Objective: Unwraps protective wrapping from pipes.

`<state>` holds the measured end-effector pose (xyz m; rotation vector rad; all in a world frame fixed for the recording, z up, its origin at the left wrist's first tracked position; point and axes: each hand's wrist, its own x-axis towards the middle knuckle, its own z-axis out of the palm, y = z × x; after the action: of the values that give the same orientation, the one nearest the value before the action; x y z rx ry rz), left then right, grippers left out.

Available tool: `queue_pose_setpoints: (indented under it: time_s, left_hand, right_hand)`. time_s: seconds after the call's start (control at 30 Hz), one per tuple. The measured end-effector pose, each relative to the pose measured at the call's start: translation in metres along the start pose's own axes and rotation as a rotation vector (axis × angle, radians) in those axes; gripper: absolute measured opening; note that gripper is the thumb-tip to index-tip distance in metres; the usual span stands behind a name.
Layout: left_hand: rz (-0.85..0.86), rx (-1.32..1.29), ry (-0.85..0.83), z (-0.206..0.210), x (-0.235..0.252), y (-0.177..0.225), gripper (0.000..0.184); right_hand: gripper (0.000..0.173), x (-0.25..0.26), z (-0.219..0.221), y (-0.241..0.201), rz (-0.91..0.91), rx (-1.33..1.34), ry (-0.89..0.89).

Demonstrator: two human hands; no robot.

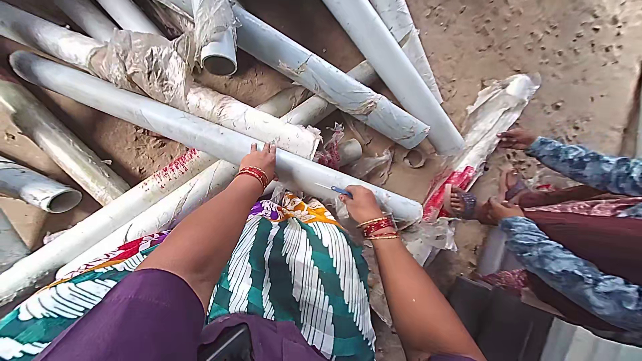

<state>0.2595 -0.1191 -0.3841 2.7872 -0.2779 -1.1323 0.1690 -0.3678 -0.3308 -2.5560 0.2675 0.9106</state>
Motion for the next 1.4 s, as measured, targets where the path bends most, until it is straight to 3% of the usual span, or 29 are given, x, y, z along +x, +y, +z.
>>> queue_pose_setpoints:
  time_s: [0.1,0.23,0.37,0.53,0.73,0.87,0.97,1.07,1.2,1.3,1.4]
  left_hand:
    - [0.016,-0.022,-0.004,-0.007,0.003,-0.003,0.093]
    - [0.044,-0.027,0.007,-0.010,0.003,-0.007,0.090]
    - [0.041,-0.042,0.019,-0.008,0.004,-0.007,0.091]
    - [0.028,-0.058,0.021,-0.009,0.002,-0.007,0.091]
    - [0.035,-0.060,0.005,-0.009,0.005,-0.010,0.091]
    - [0.034,-0.066,-0.002,-0.011,0.005,-0.012,0.091]
    - [0.045,-0.073,0.012,-0.008,0.007,-0.013,0.089]
    - [0.041,-0.074,-0.005,-0.010,0.009,-0.011,0.090]
    - [0.069,-0.056,-0.018,-0.016,0.014,-0.012,0.090]
    - [0.070,-0.029,-0.051,-0.022,0.015,-0.012,0.091]
    - [0.070,-0.033,-0.048,-0.023,0.015,-0.010,0.091]
  right_hand:
    - [0.023,-0.043,-0.004,0.035,0.028,0.070,-0.002]
    - [0.030,-0.087,-0.006,0.099,0.138,0.247,0.359]
    - [0.026,-0.082,-0.005,0.102,0.048,0.187,0.652]
    - [0.030,-0.025,-0.008,0.053,-0.145,0.075,0.609]
    - [0.027,0.032,-0.010,0.003,-0.238,-0.055,0.389]
    - [0.021,0.042,-0.011,-0.021,-0.066,-0.122,0.217]
    - [0.025,0.044,-0.012,-0.026,0.011,-0.198,0.134]
    - [0.023,0.036,-0.009,-0.016,-0.085,-0.224,0.085]
    - [0.024,0.008,0.010,0.017,-0.274,-0.126,0.305]
    - [0.053,-0.009,0.013,0.006,0.005,-0.300,0.248]
    - [0.063,-0.007,0.012,-0.022,0.238,-0.369,0.119]
